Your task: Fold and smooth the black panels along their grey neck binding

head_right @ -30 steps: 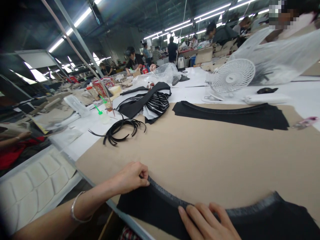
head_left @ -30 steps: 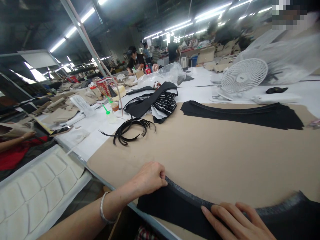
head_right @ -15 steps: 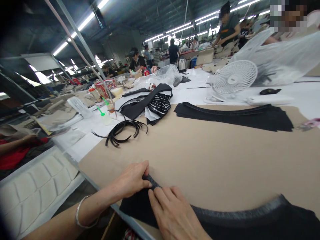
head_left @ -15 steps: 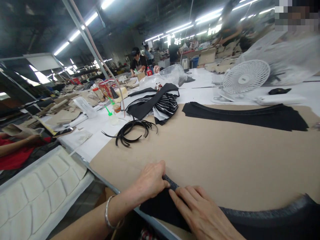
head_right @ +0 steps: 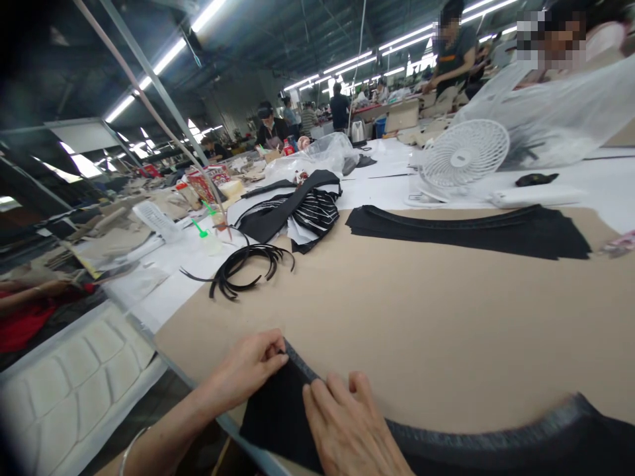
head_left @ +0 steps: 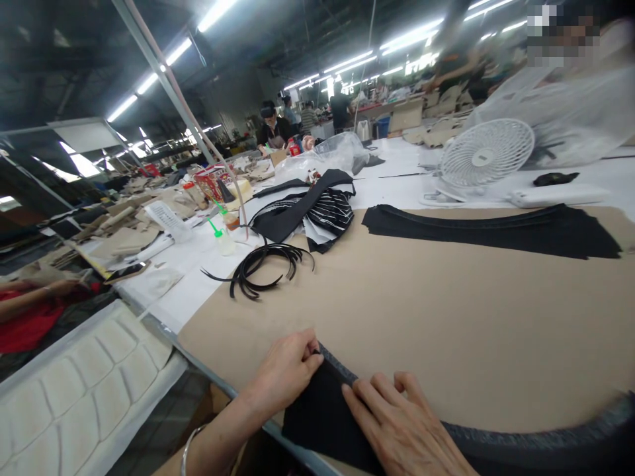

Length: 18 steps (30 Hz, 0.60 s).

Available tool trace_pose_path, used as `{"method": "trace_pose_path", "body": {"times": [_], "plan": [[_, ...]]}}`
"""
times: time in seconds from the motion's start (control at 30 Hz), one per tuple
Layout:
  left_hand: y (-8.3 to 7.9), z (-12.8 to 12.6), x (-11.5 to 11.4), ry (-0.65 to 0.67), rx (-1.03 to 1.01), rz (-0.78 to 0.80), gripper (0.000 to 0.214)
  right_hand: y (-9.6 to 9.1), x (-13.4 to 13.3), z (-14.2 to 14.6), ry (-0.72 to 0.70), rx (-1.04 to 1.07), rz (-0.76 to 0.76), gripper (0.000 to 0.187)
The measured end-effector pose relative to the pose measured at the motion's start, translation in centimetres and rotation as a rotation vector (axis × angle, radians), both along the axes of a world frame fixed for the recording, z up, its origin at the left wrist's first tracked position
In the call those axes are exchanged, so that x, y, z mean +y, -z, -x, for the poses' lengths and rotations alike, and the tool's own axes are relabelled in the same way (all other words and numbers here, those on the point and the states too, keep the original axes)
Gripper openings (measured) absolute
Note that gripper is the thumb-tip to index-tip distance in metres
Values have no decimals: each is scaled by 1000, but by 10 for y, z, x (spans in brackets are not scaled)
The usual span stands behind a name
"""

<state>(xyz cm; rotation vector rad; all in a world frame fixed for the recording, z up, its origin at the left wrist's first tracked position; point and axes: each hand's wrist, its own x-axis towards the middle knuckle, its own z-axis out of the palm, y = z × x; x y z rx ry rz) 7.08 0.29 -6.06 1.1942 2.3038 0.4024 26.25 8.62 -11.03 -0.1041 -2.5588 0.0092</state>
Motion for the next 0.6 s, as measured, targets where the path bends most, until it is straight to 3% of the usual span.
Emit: {"method": "trace_pose_path", "body": {"times": [0.4,0.6], "plan": [[6,5,7,-52,2,39,7,3,4,0,-16,19,46,39],[6,3,8,-70,13,45,7,4,6,4,-21,32,32,35]]}}
